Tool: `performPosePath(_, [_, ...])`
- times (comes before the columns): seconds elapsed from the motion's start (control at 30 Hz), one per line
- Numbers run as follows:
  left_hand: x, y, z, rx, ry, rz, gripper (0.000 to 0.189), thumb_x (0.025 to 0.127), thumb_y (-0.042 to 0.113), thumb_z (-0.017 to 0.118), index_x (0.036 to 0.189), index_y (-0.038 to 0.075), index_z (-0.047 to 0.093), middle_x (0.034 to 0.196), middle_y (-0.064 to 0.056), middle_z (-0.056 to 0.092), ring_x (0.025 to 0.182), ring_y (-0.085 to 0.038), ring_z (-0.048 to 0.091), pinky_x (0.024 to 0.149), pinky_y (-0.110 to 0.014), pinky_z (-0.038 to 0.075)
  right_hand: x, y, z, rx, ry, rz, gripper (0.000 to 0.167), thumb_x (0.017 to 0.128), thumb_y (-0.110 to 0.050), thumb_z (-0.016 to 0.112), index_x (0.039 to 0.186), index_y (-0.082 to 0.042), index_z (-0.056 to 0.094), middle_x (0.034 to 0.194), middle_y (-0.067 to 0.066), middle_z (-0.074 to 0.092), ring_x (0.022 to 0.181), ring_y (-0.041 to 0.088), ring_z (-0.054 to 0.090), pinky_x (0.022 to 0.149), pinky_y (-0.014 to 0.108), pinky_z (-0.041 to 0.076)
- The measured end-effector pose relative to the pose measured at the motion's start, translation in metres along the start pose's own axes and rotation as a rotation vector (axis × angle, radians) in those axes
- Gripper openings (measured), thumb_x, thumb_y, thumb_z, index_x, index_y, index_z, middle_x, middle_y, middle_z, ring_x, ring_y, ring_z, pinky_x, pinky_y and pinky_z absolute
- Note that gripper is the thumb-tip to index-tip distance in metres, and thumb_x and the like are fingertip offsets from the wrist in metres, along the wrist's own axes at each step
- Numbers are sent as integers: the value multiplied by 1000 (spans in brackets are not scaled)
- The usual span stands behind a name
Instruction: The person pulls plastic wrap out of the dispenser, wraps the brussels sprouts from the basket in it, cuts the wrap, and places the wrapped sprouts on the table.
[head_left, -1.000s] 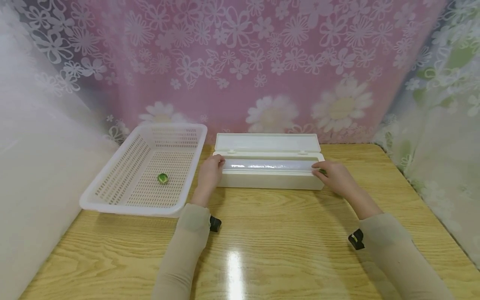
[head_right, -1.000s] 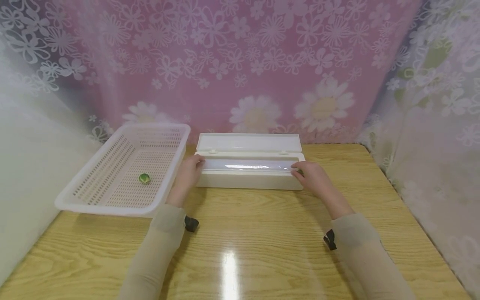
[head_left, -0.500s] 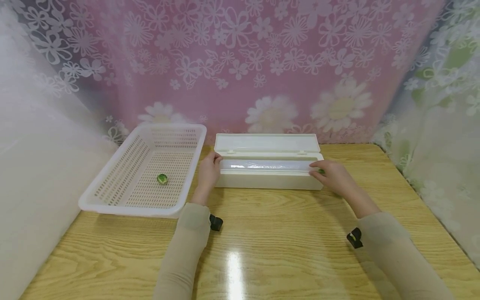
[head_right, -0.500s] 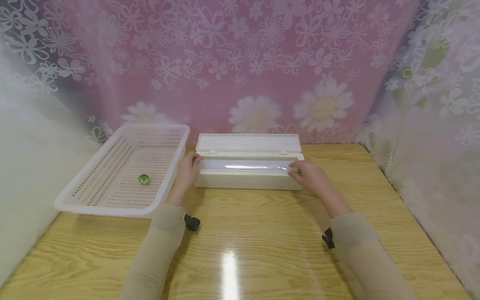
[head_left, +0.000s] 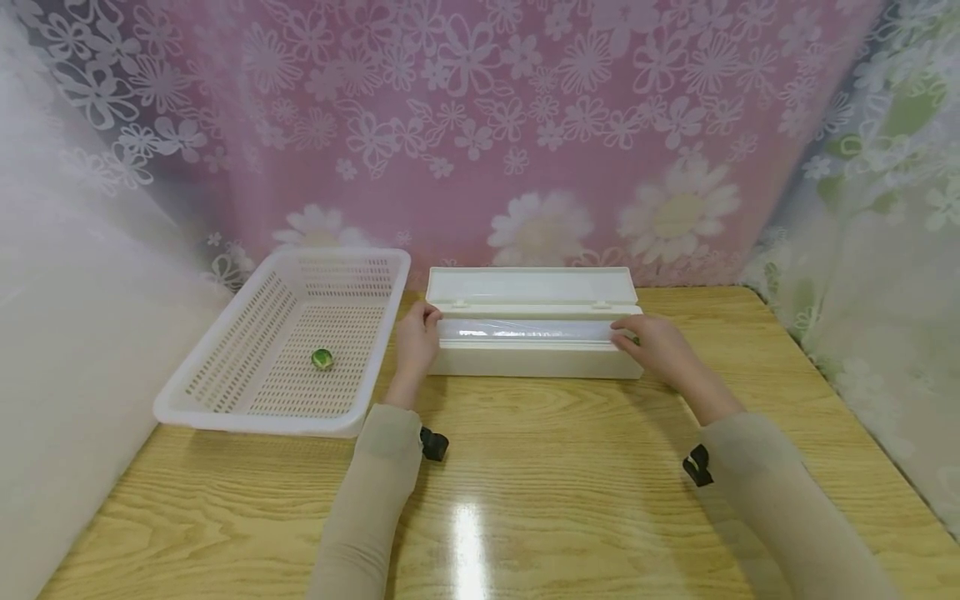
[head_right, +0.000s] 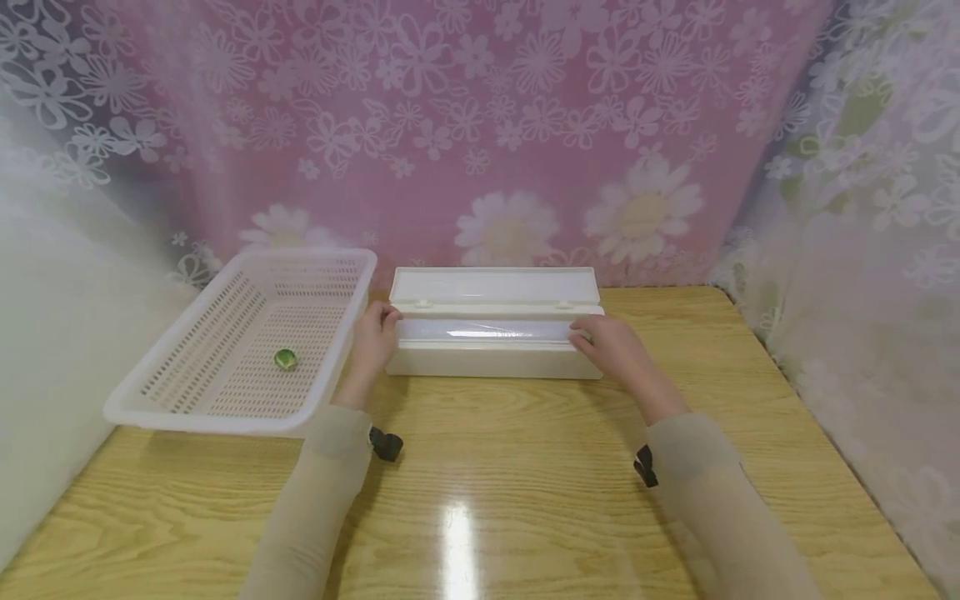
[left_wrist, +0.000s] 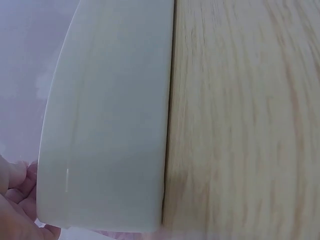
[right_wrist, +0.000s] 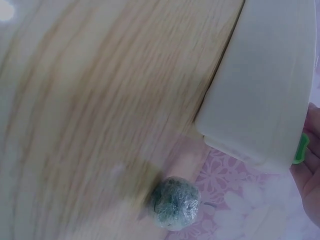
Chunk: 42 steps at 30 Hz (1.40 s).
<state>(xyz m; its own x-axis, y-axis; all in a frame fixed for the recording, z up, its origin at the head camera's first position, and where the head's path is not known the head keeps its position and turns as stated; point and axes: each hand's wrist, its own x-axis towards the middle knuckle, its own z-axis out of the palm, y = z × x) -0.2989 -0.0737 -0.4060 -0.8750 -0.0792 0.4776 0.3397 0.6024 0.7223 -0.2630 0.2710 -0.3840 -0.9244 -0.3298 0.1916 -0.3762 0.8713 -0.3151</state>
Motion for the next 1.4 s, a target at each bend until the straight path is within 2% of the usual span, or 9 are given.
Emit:
performPosePath(0.23, [0,1,1,-11,21,-27,9,88,4,52,84,-4,55,76,-16,58,65,-27,52,58,-36,44,7,4,3,-55,34,-55,19,87,-11,56,98,2,63,92,17,63,79,29,59,69,43,47])
performPosePath(0.53, [1,0,2,-9,47,-10,9,87,4,54,84,-4,55,74,-16,58,65,-27,52,57,-36,44,8,7,3,-88,27,-36,11,86,-6,56,89,2,64,81,13,63,69,25,58,62,40,46])
performPosePath(0.73, [1,0,2,-2,60,-18,9,86,4,55,84,-4,56,74,-16,58,64,-27,52,58,-36,44,7,7,6,-114,85,-31,9,88,-5,53,91,2,58,77,14,61,62,24,56,59,40,47])
performPosePath(1.03, [0,0,3,-26,78,-24,10,86,5,55,84,-5,56,75,-16,59,64,-27,52,58,-37,44,7,3,5,-110,104,10,8,90,-2,48,94,4,51,76,17,58,53,19,49,58,39,47])
performPosePath(1.17, [0,0,4,-40,68,-34,9,87,3,53,86,-5,55,78,-17,59,68,-28,53,61,-37,45,8,2,5,-103,182,-2,4,85,5,51,89,4,51,77,19,58,56,25,53,58,40,48])
performPosePath(1.3, [1,0,3,-58,48,-67,8,88,3,51,87,-4,55,81,-16,60,71,-27,54,61,-36,45,10,1,5,-114,292,-46,11,79,12,54,85,4,51,73,19,58,55,28,54,53,41,47])
performPosePath(1.4, [2,1,2,-66,45,-84,7,89,3,50,86,-3,54,81,-15,59,70,-26,54,62,-35,45,12,1,5,-127,324,-59,12,77,13,53,84,3,52,70,18,58,53,27,53,51,40,46])
